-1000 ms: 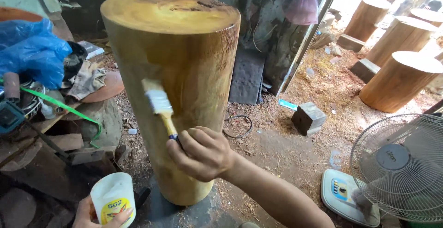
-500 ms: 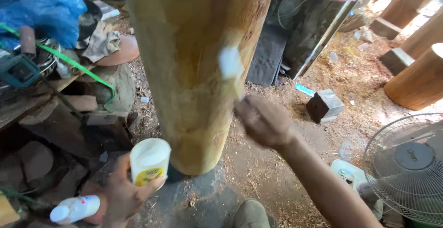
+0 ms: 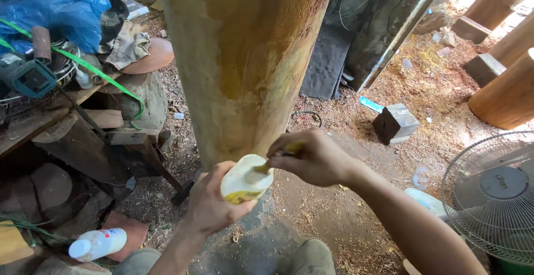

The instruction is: The person holds a small container of liquid glue in one hand and a brush in the other, repeatedly dipping the brush and brushing the liquid over the surface of a large turned wooden log, working around its sides and lower areas to coat the wood.

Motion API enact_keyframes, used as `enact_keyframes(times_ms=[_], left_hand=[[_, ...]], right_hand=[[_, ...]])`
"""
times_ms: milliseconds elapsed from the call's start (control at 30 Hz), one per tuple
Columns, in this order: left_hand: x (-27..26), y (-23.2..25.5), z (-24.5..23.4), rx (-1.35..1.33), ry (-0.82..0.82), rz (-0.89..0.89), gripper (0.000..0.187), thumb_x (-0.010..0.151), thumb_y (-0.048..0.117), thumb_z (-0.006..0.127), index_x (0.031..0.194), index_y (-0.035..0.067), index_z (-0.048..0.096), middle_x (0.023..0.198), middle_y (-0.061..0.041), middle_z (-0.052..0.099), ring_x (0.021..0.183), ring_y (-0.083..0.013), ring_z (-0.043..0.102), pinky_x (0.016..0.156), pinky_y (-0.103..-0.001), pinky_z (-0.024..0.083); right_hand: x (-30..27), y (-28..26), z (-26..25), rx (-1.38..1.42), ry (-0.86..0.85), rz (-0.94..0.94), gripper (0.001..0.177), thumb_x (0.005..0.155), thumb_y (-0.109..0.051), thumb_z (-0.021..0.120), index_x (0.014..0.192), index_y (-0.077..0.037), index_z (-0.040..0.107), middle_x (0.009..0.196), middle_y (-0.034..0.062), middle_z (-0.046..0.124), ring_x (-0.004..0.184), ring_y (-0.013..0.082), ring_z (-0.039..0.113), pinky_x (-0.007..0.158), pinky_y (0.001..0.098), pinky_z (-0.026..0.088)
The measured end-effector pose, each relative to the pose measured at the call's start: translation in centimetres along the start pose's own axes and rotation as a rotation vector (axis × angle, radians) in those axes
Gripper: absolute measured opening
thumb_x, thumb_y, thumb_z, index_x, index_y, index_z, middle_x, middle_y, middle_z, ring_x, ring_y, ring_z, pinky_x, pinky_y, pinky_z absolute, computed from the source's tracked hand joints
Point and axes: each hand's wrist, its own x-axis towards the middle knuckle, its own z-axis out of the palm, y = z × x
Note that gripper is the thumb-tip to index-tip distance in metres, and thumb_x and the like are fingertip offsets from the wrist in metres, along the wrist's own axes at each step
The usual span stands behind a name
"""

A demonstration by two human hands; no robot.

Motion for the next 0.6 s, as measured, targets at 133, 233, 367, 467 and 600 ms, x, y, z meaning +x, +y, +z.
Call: enact_keyframes(times_ms=[133,233,367,467,600], left_hand=[[3.1,3.2,-0.8,0.086,-0.072,-0.045,0.08,0.059,0.046,0.089,0.124,0.019,0.052,0.097,-0.011,0.075,0.082,-0.0302,0.075,0.075,-0.046,0.06],[5.9,5.0,-2.6,0.115,-0.091,-0.193,0.076,0.061,0.052,0.084,0.124,0.021,0.054,0.095,-0.01,0.074,0.08,-0.0303,0.075,0.071,-0.046,0.062],[9.1,7.3,-5.1,0.132,-0.07,-0.23,0.074,0.063,0.057,0.081,0.121,0.017,0.056,0.094,-0.011,0.074,0.078,-0.0317,0.076,0.068,-0.046,0.062],[9.9,8.4,-6.8,0.163,0.041,-0.167,0.077,0.059,0.058,0.083,0.117,0.012,0.061,0.093,-0.015,0.074,0.081,-0.0344,0.075,0.071,-0.047,0.061],[8.7,7.9,-9.7,0.151,0.184,-0.096,0.075,0.057,0.054,0.088,0.113,0.008,0.067,0.094,-0.017,0.076,0.084,-0.0333,0.074,0.075,-0.045,0.058]], right_hand=[[3.3,1.1,-0.7,0.086,-0.244,0.211,0.021,0.089,-0.018,0.074,0.108,-0.011,0.076,0.091,0.0014,0.081,0.076,0.0079,0.072,0.066,0.0281,0.061],[4.6,-0.3,-5.2,-0.003,-0.023,0.25,0.016,0.088,-0.016,0.076,0.102,-0.01,0.08,0.087,0.0026,0.08,0.068,0.0085,0.07,0.057,0.0262,0.06],[5.7,-1.0,-10.9,-0.096,0.205,0.037,0.009,0.096,-0.013,0.074,0.099,-0.005,0.078,0.084,0.0081,0.077,0.064,0.0089,0.073,0.05,0.0227,0.061],[5.6,-0.8,-15.0,-0.052,0.275,-0.157,0.007,0.102,-0.004,0.073,0.108,0.0,0.075,0.088,0.0124,0.074,0.068,0.0126,0.071,0.058,0.0243,0.06],[3.3,1.3,-18.3,0.163,0.324,-0.391,0.005,0.114,0.006,0.066,0.118,0.004,0.069,0.098,0.0153,0.073,0.079,0.0167,0.074,0.066,0.0272,0.062]])
